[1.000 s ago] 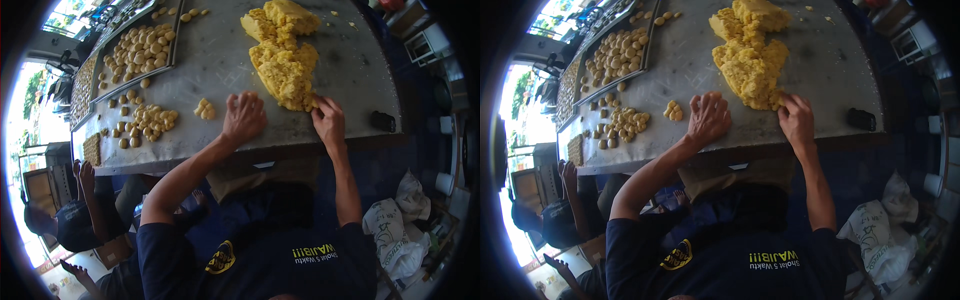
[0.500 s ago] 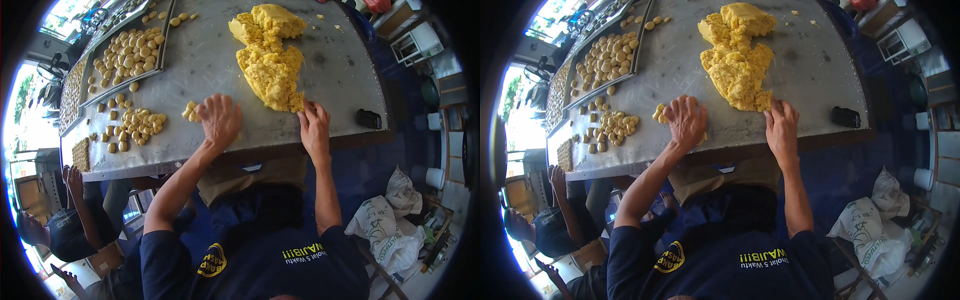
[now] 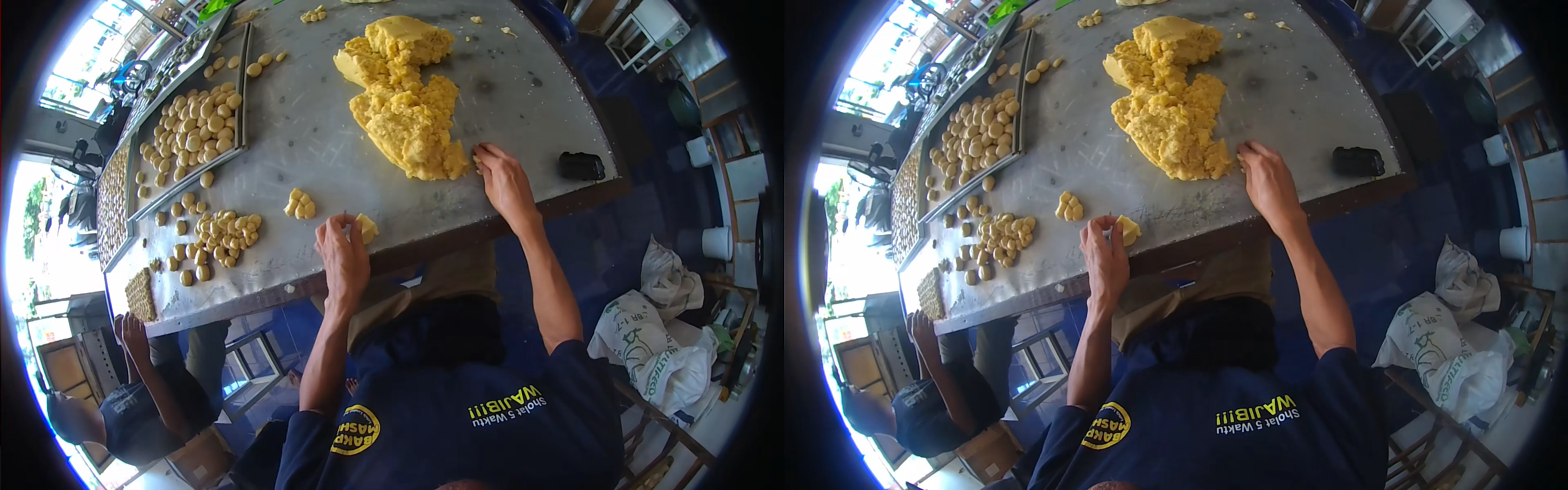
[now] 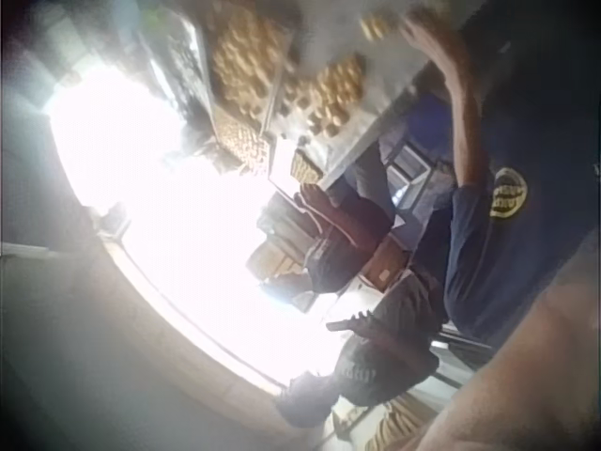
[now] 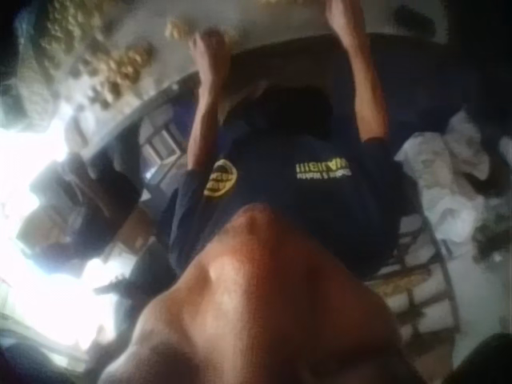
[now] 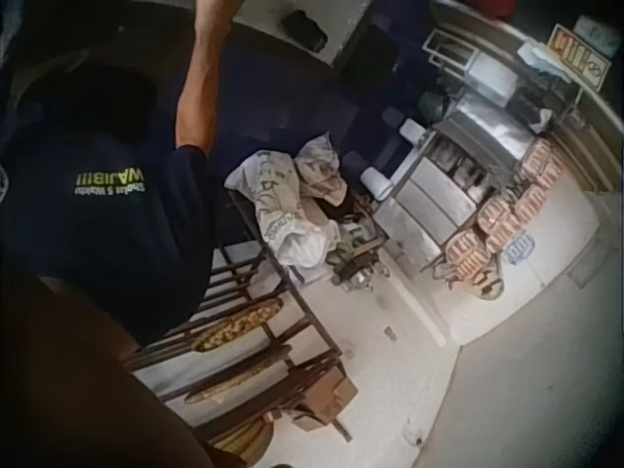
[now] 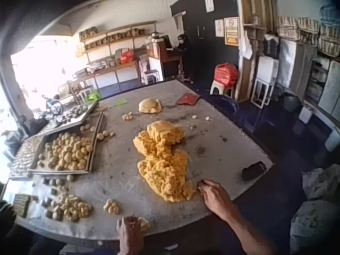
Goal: The person shapes portions of dough by hand on a metal table, places the shaped pieces onto a tray, and later uses a red scraper to gather and flatten more dough on the table.
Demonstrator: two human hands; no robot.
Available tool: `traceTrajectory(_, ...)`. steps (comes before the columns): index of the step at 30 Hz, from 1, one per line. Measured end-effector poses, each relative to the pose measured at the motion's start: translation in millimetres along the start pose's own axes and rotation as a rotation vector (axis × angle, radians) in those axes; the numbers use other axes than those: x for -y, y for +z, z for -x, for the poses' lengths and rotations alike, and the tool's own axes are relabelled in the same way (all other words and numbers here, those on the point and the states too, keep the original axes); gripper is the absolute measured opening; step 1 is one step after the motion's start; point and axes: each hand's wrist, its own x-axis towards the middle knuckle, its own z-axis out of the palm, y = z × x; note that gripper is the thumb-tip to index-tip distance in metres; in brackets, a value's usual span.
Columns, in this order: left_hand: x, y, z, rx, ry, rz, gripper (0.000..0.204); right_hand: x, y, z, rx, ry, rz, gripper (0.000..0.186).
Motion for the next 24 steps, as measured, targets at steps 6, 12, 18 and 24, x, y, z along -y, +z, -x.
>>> traceTrajectory(6, -7.0, 7.8, -8.1, -0.003, -0.289, 0.739, 0.031, 34.4, -0.1, 45.5, 0.067, -0.093, 0.133, 0.047)
traceTrajectory(12, -34.8, 28.5, -18.0, 0.077, -0.370, 1.002, 0.037, 74.9, -7.6, 41.5, 0.095, 0.170, -0.259, 0.042)
traceTrajectory(18, -51.7, 32.7, -19.9, 0.130, -0.196, 0.987, 0.026, 102.1, 23.6, 32.0, 0.026, 0.078, -0.444, 0.032)
traceTrajectory(24, -19.4, 23.3, -29.1, 0.170, 0.024, 0.289, 0.020, 132.5, 26.0, 25.4, 0.049, -0.167, -0.544, 0.030)
